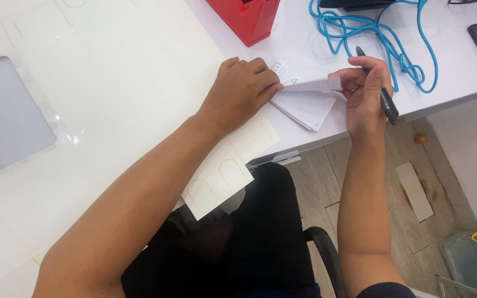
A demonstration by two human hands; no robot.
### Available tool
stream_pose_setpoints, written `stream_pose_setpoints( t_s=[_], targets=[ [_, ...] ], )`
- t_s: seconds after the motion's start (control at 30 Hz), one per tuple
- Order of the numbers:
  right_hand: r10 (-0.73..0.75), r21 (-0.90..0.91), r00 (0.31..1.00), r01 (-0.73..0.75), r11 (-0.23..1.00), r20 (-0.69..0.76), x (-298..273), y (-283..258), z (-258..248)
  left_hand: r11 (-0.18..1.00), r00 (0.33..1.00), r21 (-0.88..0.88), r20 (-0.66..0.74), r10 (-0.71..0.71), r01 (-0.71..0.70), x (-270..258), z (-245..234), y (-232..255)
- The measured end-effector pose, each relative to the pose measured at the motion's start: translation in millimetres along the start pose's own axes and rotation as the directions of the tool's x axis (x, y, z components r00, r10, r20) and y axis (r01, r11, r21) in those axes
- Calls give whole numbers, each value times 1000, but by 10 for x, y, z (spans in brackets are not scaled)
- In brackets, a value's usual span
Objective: The person smooths a plastic window on a flat paper box template, then writes notes in a small notebook with a pen. They flip through the notebook pages and write more. Finally, they stack several similar paper templates on the desk and reach for a tape dispenser.
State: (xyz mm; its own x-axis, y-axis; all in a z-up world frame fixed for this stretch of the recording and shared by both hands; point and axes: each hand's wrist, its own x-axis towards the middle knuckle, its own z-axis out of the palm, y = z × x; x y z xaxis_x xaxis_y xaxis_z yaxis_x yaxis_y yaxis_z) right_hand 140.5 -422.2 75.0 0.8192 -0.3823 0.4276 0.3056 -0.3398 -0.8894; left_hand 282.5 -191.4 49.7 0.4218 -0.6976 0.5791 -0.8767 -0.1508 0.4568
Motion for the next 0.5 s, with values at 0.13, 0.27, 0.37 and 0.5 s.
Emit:
stream_pose_setpoints(
  t_s=[0.13,0.27,0.37,0.5],
  targets=[
    [31,65,999,-28,997,-35,7,38,-35,1000,997,-2,-82,-2,2,0,-4,41],
    [73,90,996,-68,994,-46,-4,-81,33,991,992,-111,-93,-83,73,12,-90,57],
    [46,54,999,-46,997,-14,0,-100,37,969,993,-225,-38,-115,104,28,-144,19],
    [29,44,1000,-29,999,10,16,-54,13,906,967,-348,1,-256,240,30,-222,90]
  ],
)
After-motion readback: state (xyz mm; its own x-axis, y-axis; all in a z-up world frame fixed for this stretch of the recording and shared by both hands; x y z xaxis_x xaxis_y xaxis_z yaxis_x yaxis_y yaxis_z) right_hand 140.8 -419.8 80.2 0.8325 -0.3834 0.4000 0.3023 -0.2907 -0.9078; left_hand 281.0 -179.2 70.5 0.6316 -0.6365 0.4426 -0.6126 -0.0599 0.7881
